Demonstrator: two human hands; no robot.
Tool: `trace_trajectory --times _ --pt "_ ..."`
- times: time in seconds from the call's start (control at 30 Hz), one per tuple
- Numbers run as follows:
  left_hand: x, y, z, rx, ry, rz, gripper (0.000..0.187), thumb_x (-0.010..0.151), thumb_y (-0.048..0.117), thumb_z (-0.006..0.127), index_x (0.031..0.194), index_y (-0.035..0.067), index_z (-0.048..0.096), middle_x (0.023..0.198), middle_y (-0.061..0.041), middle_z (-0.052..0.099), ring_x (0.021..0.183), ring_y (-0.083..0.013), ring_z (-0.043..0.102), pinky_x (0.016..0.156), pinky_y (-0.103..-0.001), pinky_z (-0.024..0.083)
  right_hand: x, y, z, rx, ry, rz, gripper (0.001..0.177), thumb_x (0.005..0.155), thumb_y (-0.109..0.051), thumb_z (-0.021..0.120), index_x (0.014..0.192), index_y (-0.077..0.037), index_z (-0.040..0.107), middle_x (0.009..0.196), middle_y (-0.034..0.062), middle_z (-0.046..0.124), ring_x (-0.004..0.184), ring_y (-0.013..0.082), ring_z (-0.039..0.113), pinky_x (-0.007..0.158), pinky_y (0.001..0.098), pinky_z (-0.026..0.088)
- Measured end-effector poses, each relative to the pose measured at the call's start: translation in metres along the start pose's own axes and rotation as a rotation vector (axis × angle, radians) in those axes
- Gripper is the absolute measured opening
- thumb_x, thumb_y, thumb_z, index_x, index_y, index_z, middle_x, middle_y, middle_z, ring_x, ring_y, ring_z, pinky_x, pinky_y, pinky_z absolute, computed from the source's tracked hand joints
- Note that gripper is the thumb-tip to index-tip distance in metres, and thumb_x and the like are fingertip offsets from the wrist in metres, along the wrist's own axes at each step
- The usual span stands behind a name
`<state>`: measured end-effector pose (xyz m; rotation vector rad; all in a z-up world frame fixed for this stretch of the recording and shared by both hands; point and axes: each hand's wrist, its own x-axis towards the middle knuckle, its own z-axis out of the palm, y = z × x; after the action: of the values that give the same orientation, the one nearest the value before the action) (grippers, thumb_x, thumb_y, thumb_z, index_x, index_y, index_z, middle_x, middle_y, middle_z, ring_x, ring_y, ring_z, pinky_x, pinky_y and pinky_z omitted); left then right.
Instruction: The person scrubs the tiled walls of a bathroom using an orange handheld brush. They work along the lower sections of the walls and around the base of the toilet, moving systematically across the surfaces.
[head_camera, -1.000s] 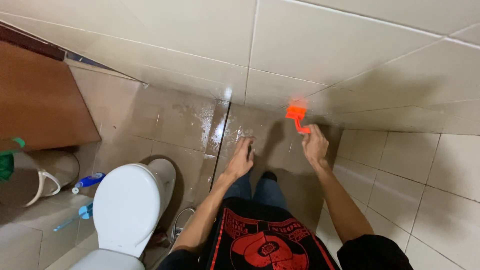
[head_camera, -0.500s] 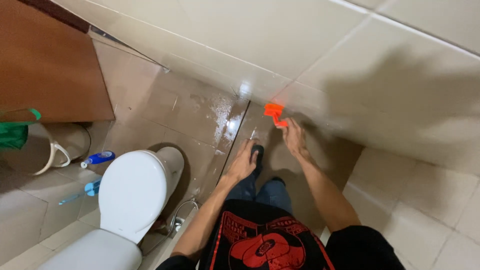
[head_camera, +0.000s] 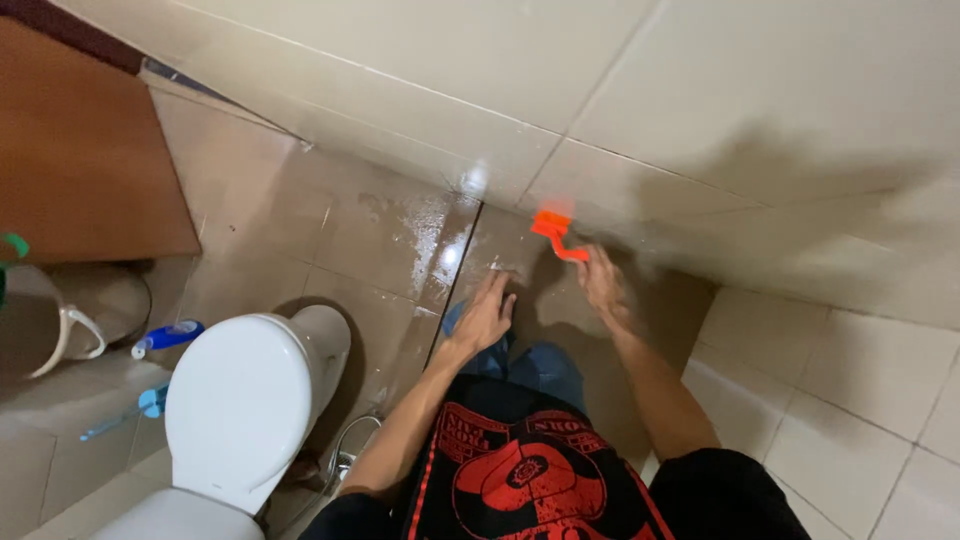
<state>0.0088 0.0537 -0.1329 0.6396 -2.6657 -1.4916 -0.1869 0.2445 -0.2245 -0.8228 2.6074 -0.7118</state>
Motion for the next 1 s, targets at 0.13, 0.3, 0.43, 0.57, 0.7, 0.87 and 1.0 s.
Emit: trace_trajectory --times 0.13,0.3,0.43,0.57,0.7,0.87,1.0 --pt "0.0 0.04 -0.013 -0.063 -0.119 -0.047 0.04 0.098 0.011 0.055 0.137 0.007 0.049 0.136 -0.026 0.052 0.123 -0.0512 0.053 0.102 -0.053 0.046 -0.031 0.051 -0.017 -0.081 0.158 -0.121 0.03 0.095 -0.016 0.064 0.12 0.0 0.062 0.122 0.0245 0.064 0.095 0.0478 0.065 0.077 0.0528 0.056" --pt "0.005 0.026 0.003 -0.008 -0.127 0.014 0.04 0.099 0.01 0.058 0.139 0.007 0.05 0.143 -0.034 0.039 0.128 -0.0569 0.041 0.103 -0.058 0.038 -0.035 0.026 -0.042 -0.069 -0.083 0.037 0.028 0.102 -0.023 0.06 0.125 -0.007 0.059 0.118 0.0196 0.064 0.089 0.043 0.068 0.073 0.0509 0.057" --pt "0.009 0.046 -0.019 -0.124 -0.135 -0.131 0.04 0.098 0.014 0.054 0.137 0.011 0.049 0.139 -0.024 0.052 0.125 -0.0472 0.055 0.104 -0.051 0.048 -0.011 0.008 -0.004 -0.021 -0.069 -0.062 0.03 0.1 -0.024 0.063 0.125 -0.007 0.058 0.116 0.0183 0.065 0.088 0.0422 0.068 0.071 0.0496 0.056" --pt "0.011 0.006 -0.013 -0.023 -0.037 -0.091 0.041 0.098 0.013 0.057 0.139 0.011 0.049 0.141 -0.028 0.049 0.131 -0.0508 0.046 0.11 -0.052 0.041 0.023 -0.022 0.033 0.142 0.058 -0.275 0.025 0.096 -0.018 0.07 0.116 -0.006 0.063 0.109 0.0185 0.067 0.093 0.0433 0.066 0.073 0.0495 0.054" --pt "0.012 -0.023 -0.011 -0.021 0.089 -0.046 0.042 0.097 0.011 0.058 0.138 0.009 0.05 0.137 -0.028 0.051 0.13 -0.0505 0.047 0.107 -0.052 0.041 0.052 -0.038 0.07 0.223 0.019 -0.345 0.02 0.097 -0.017 0.07 0.111 -0.006 0.062 0.107 0.0182 0.067 0.092 0.0419 0.066 0.074 0.048 0.055" --pt "0.01 -0.03 -0.022 -0.067 0.172 -0.036 0.036 0.096 0.009 0.059 0.131 0.009 0.053 0.129 -0.02 0.057 0.123 -0.0441 0.055 0.103 -0.048 0.047 0.069 -0.076 0.074 0.268 -0.029 -0.392 0.018 0.098 -0.017 0.068 0.112 -0.007 0.062 0.107 0.019 0.066 0.092 0.045 0.065 0.073 0.0494 0.054" --pt "0.016 -0.073 0.007 -0.033 0.252 0.0 0.038 0.096 0.008 0.062 0.132 0.006 0.05 0.127 -0.022 0.054 0.12 -0.0459 0.053 0.103 -0.049 0.045 0.07 -0.065 0.09 0.256 -0.057 -0.389 0.022 0.098 -0.017 0.067 0.116 -0.006 0.06 0.11 0.0208 0.066 0.093 0.0485 0.063 0.073 0.0521 0.053"
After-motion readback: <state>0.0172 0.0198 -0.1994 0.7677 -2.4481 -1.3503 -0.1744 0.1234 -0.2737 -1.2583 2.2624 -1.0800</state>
